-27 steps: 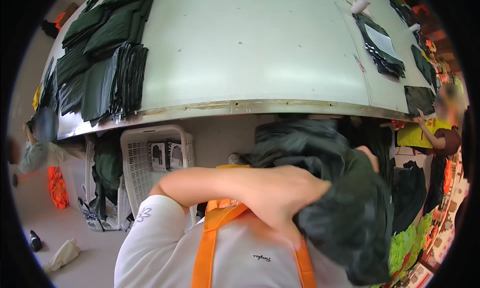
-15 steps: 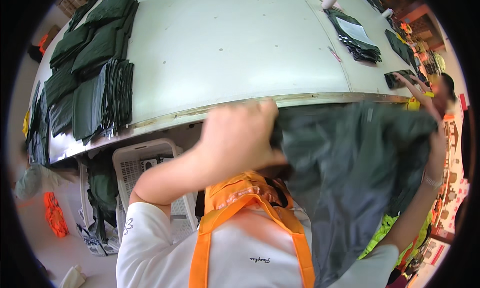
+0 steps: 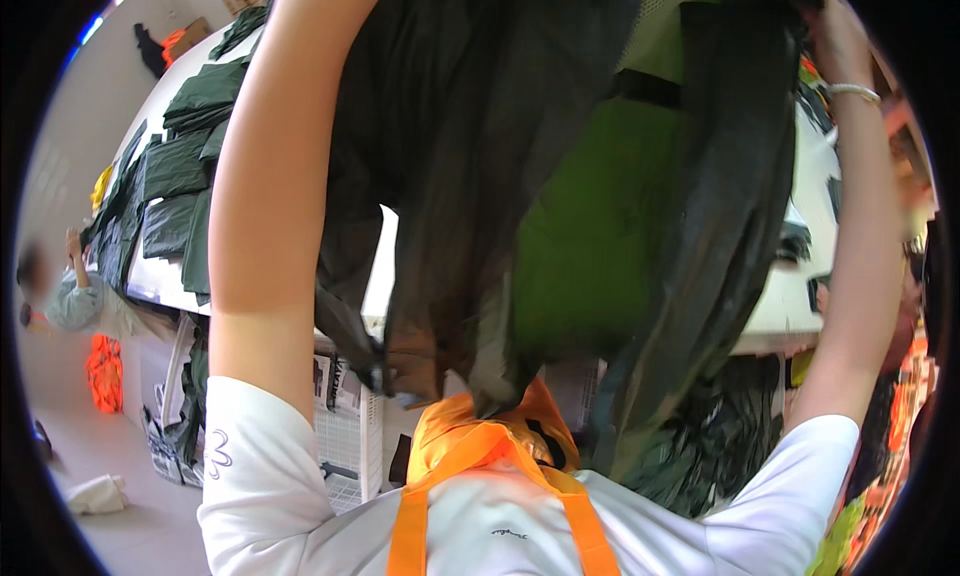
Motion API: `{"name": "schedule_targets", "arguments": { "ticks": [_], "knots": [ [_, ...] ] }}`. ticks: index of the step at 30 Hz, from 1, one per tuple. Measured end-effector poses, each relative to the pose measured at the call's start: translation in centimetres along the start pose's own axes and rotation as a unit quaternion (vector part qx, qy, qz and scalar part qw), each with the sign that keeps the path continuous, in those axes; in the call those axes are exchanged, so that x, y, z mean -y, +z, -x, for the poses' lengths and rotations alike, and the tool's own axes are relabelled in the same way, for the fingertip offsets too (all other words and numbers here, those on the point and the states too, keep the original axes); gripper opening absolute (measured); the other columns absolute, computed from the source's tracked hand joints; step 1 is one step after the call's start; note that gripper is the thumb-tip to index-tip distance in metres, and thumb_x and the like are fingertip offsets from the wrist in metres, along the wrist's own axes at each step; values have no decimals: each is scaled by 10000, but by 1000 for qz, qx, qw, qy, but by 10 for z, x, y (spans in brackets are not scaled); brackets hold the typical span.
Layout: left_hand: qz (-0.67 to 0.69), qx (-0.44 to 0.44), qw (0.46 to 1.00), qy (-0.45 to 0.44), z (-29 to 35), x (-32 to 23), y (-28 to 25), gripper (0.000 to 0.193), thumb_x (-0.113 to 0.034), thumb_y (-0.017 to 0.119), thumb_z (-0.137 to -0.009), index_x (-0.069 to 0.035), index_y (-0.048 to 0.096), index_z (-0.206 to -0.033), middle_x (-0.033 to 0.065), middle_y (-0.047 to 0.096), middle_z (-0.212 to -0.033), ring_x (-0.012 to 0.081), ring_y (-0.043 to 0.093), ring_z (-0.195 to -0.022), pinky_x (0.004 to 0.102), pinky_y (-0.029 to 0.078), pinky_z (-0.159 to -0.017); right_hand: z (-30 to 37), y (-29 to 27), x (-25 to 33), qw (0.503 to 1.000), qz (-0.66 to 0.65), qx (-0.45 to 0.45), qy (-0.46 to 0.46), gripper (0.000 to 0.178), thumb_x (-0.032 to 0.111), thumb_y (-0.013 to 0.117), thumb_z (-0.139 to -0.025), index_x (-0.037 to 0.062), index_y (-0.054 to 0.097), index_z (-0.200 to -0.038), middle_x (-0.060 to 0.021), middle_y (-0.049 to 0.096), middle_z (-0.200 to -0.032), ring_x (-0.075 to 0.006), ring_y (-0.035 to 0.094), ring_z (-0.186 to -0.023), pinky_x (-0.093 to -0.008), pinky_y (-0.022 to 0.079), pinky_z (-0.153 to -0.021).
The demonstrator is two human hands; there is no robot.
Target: The person folds a dark green raincoat on a table, aligns the edges, zips the front, and folds it into a compact rectangle. They then place the folded jacket into a white plastic basket.
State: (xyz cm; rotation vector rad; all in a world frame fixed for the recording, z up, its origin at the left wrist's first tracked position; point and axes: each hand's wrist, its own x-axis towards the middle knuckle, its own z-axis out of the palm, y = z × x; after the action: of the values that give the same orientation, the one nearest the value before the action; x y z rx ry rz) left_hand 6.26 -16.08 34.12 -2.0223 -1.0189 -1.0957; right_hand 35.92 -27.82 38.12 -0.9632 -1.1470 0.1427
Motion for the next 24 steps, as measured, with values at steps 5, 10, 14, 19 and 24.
{"name": "schedule_targets", "arguments": {
  "ticks": [5,10,14,19,24],
  "knots": [
    [-87,153,981,-83,3,6,168,546,-509,582,-786,-167,558,-1210,152,549,-1232,275,508,-1163,353,430,-926,-69,26,-284,988,-39,58,137,384,251,415,-968,24,491,-1269,-97,615,-1054,-177,611,-946,-285,480,-844],
    [98,239,963,-78,228,-31,265,678,-374,617,-805,-74,382,-1365,148,366,-1421,328,323,-1319,525,177,-1090,139,-7,-405,872,219,407,160,605,251,537,-907,-20,297,-1392,-229,372,-1407,-303,386,-1302,-340,325,-1057],
    [51,457,858,-228,372,-75,117,758,-378,656,-774,-91,343,-1401,122,255,-1492,327,209,-1379,559,141,-1082,273,-36,-302,756,407,503,95,628,252,591,-846,81,348,-1400,-180,225,-1487,-397,190,-1363,-575,167,-1073],
    [52,518,801,-294,442,-93,75,737,-431,596,-815,-73,335,-1405,126,248,-1496,329,185,-1388,545,115,-1091,379,-66,-250,700,523,438,211,700,354,576,-851,102,290,-1438,-215,155,-1503,-433,146,-1372,-594,148,-1068],
    [73,454,850,-256,465,-47,130,746,-479,561,-826,-52,337,-1395,134,267,-1482,355,202,-1373,549,150,-1082,389,-48,-320,703,565,402,158,671,394,537,-873,139,289,-1442,-154,200,-1508,-374,169,-1382,-545,144,-1089]
  ]
}}
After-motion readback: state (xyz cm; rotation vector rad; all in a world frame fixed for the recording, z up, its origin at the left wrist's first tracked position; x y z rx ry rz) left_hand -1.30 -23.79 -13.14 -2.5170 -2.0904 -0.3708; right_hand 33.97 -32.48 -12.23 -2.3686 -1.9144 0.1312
